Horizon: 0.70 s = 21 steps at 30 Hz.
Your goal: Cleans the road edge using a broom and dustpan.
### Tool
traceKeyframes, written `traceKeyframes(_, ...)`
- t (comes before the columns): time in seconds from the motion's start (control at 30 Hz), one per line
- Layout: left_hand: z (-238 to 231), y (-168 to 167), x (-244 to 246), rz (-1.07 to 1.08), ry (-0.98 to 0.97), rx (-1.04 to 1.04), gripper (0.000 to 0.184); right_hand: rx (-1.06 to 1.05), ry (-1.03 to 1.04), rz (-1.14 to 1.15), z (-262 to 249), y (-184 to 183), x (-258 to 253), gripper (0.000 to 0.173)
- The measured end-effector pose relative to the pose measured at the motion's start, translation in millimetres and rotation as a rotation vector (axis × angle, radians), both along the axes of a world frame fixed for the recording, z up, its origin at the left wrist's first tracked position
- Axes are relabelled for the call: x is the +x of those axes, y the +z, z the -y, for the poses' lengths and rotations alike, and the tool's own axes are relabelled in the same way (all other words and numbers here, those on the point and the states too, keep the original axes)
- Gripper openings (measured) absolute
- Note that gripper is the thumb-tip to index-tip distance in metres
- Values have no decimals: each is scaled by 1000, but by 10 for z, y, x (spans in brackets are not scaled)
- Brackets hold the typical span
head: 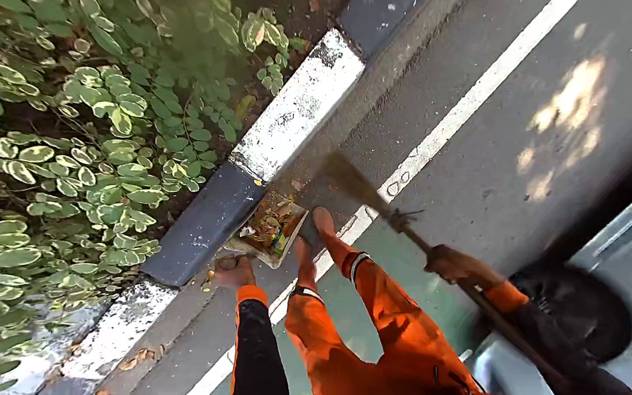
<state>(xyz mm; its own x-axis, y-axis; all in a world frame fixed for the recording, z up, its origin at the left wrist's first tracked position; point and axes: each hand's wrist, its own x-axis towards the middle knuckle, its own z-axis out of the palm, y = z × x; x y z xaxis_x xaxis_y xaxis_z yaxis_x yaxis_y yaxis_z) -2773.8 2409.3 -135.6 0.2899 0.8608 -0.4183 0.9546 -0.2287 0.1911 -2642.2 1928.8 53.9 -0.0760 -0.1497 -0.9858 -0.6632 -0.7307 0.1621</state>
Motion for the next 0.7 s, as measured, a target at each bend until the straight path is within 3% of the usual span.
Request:
traceKeyframes(0.07,31,-18,25,-26,4,9,41,-246,129,137,367,-300,225,22)
traceKeyframes(0.13,40,0,75,-45,2,14,39,-373,235,235,410,-813,495,42)
traceKeyframes(0.23,42,-1,233,-106,-2,21,37,-285,379,265,-220,-1531,633,67)
traceKeyframes(0.3,15,-38,264,-138,-2,38,35,-84,501,232,-948,-1729,260,77)
traceKeyframes(0.4,-117,-115,34,-87,22,53,39,170,566,153,-1912,-1503,-542,79)
traceKeyframes(0.5,-289,-60,-382,41,66,42,44,298,572,-19,-2340,-961,-987,79)
traceKeyframes(0.57,-411,-27,-685,102,84,54,42,341,580,-121,-2267,-586,-986,55)
traceKeyframes(0.7,-673,88,-1255,98,103,85,31,325,403,-213,-1378,28,-818,14)
